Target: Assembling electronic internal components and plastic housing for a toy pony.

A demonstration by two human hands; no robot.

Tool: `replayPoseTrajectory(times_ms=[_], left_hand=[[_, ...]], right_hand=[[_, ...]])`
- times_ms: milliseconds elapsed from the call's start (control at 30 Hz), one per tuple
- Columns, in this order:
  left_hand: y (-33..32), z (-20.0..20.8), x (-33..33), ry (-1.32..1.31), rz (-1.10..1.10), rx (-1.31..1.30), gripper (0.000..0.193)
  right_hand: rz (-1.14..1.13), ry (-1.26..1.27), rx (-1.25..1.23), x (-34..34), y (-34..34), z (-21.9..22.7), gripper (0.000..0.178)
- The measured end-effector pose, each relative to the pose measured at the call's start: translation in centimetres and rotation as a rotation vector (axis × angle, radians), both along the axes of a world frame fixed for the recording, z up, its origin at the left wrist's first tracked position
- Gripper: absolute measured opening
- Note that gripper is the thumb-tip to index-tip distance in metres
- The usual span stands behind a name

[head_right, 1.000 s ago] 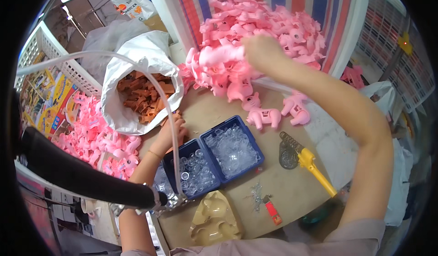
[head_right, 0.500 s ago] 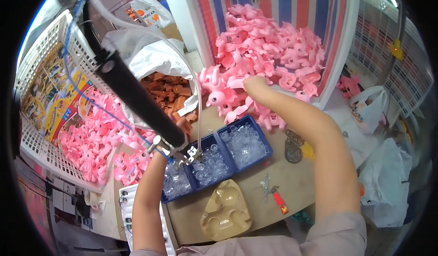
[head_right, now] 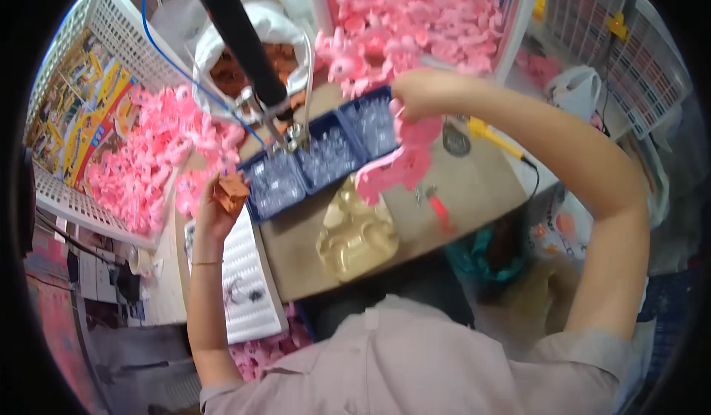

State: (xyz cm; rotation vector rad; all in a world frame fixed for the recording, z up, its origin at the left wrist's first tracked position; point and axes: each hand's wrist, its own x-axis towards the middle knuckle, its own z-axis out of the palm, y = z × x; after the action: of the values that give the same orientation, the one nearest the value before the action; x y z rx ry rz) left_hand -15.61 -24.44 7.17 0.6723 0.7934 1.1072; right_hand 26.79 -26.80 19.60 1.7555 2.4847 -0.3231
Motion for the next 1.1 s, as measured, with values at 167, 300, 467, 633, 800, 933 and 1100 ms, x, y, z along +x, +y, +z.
replayPoseTrajectory(times_ms=[167, 300, 467, 633, 800, 933, 1100], left_hand=[[-8.3, 0.0, 2.7, 0.038, -0.074, -0.026, 0.039], [-14.1, -2.4, 3.0, -0.02, -0.091, -0.101, 0.049], [-18.8, -3.0, 3.0, -0.175, -0.058, -0.176, 0.05], [-18.7, -3.9, 4.8, -0.252, -0.108, -0.336, 0.048], [-17.0, -4.3, 6.4, -0.212, -0.113, -0.346, 0.049], [-16.2, -3.0, 6.7, -0.061, -0.133, -0.219, 0.051], [-14.4, -3.4, 8.6, 0.019, -0.276, -0.222, 0.055]], right_hand=[[0.059, 0.054, -0.317, -6.3, -0.3, -9.1, 0.026], [0.072, 0.031, 0.037, -7.5, -2.3, -11.8, 0.035], [0.252, 0.176, 0.39, -7.6, -12.0, -16.0, 0.045], [0.34, 0.214, 0.404, -10.0, -12.4, -17.3, 0.045], [0.362, 0.396, 0.345, -11.4, -8.8, -18.6, 0.042], [0.217, 0.419, 0.393, -10.4, -9.4, -17.2, 0.047], [0.18, 0.279, 0.3, -8.6, -10.4, -19.6, 0.06]])
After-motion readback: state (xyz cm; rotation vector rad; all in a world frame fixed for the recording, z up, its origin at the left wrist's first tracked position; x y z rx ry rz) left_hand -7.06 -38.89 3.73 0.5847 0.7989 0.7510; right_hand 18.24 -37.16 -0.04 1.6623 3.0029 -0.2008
